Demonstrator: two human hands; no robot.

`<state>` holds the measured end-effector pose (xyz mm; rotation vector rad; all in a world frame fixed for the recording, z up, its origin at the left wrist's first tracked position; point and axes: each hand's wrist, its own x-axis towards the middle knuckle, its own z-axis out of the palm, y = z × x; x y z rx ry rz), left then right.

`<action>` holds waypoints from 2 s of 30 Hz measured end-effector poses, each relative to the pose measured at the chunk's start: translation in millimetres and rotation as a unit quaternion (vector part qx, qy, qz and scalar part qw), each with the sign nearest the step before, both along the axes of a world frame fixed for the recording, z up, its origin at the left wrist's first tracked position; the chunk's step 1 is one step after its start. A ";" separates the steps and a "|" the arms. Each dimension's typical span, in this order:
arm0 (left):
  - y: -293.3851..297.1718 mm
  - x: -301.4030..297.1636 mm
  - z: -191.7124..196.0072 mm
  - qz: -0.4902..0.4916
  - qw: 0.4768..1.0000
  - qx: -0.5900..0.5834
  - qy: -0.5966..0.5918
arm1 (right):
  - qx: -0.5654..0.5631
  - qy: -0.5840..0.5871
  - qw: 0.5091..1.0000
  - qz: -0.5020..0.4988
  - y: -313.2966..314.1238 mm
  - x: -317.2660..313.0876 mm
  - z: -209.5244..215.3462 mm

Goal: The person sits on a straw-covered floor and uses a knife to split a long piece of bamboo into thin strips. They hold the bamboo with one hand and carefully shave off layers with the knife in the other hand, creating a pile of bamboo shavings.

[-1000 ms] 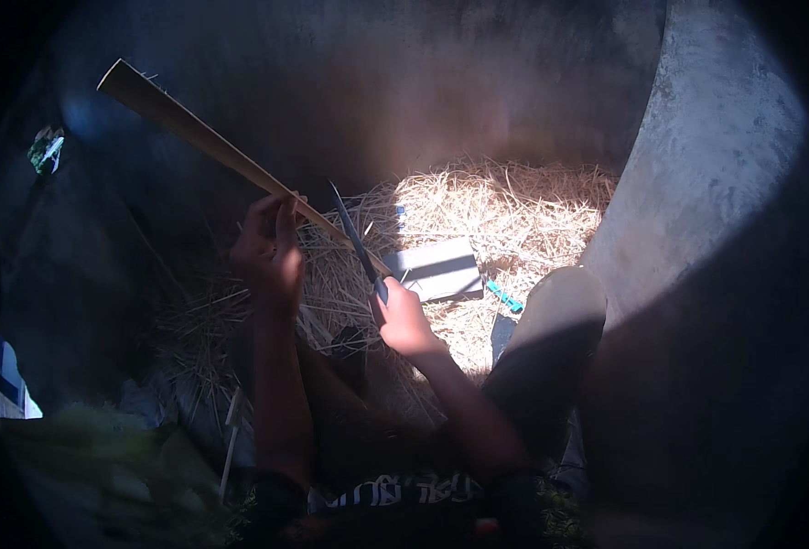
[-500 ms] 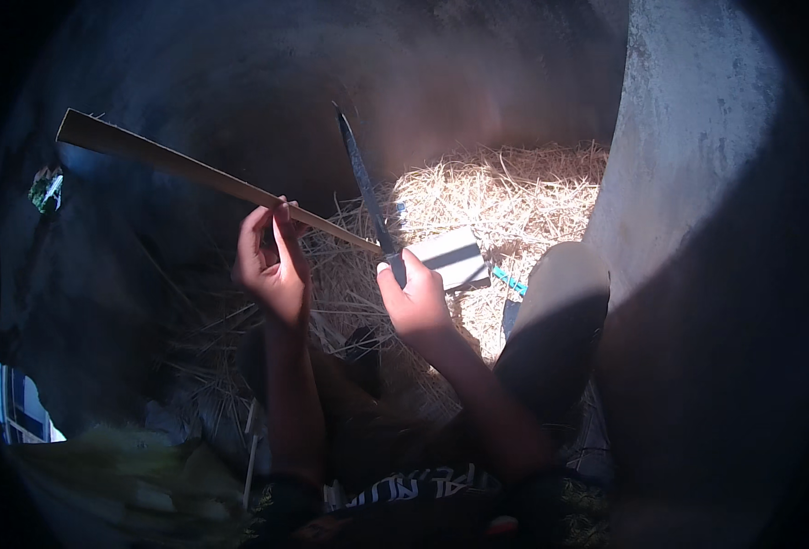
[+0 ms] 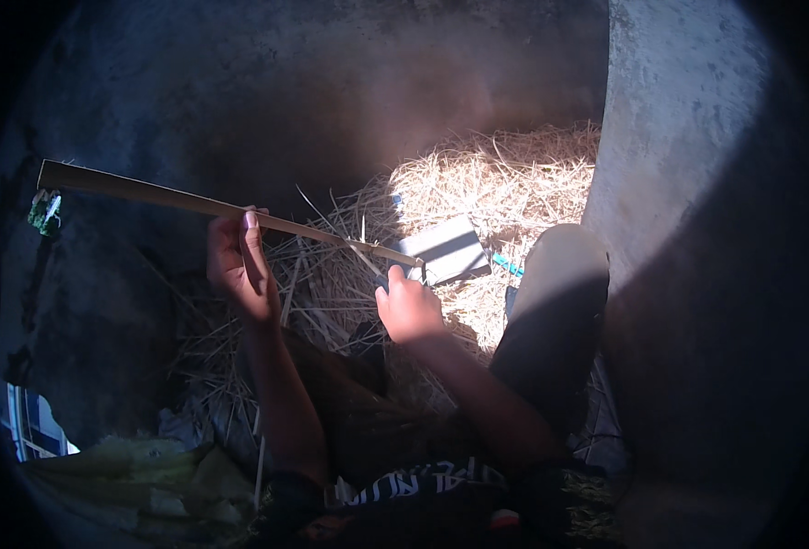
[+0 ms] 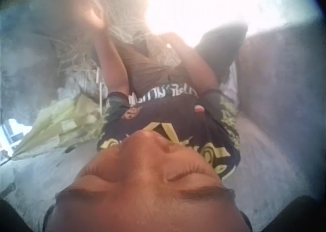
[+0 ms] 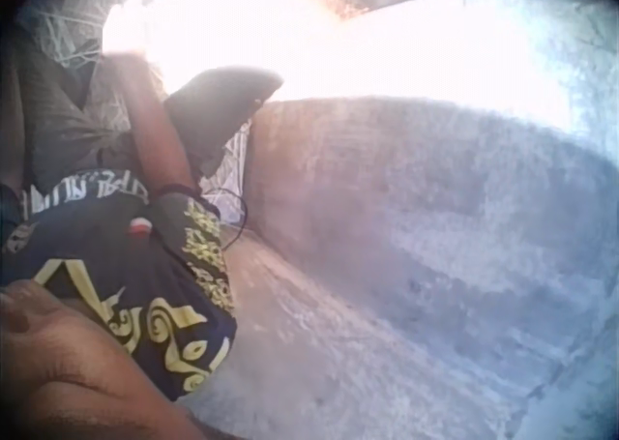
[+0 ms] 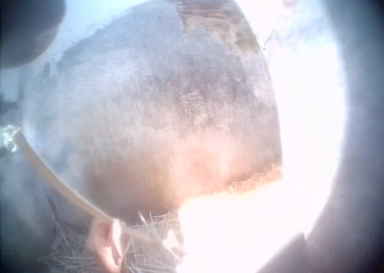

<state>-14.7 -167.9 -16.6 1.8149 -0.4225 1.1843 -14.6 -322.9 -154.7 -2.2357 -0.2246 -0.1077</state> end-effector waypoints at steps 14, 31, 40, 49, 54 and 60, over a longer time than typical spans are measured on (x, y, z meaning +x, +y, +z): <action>10.6 -5.2 59.9 -0.343 0.892 -0.273 -0.109 | 0.220 0.073 0.960 0.159 -12.1 16.5 -10.9; 17.2 -3.7 68.4 -0.190 0.919 -0.320 -0.131 | -0.159 0.165 0.973 0.002 -8.5 7.0 -82.8; 24.1 13.9 61.2 -0.185 0.929 -0.248 -0.203 | 0.505 -0.139 0.844 0.114 15.0 -43.0 49.2; 5.9 19.8 58.7 -0.162 0.931 -0.234 -0.228 | 0.186 0.089 0.976 0.070 28.1 -16.2 0.6; 14.3 12.3 60.9 -0.188 0.931 -0.261 -0.171 | 0.433 0.325 0.831 0.127 -8.6 -39.5 89.1; 7.9 8.1 68.0 -0.126 0.936 -0.270 -0.190 | 0.592 -0.051 0.784 0.180 -1.6 -54.0 141.4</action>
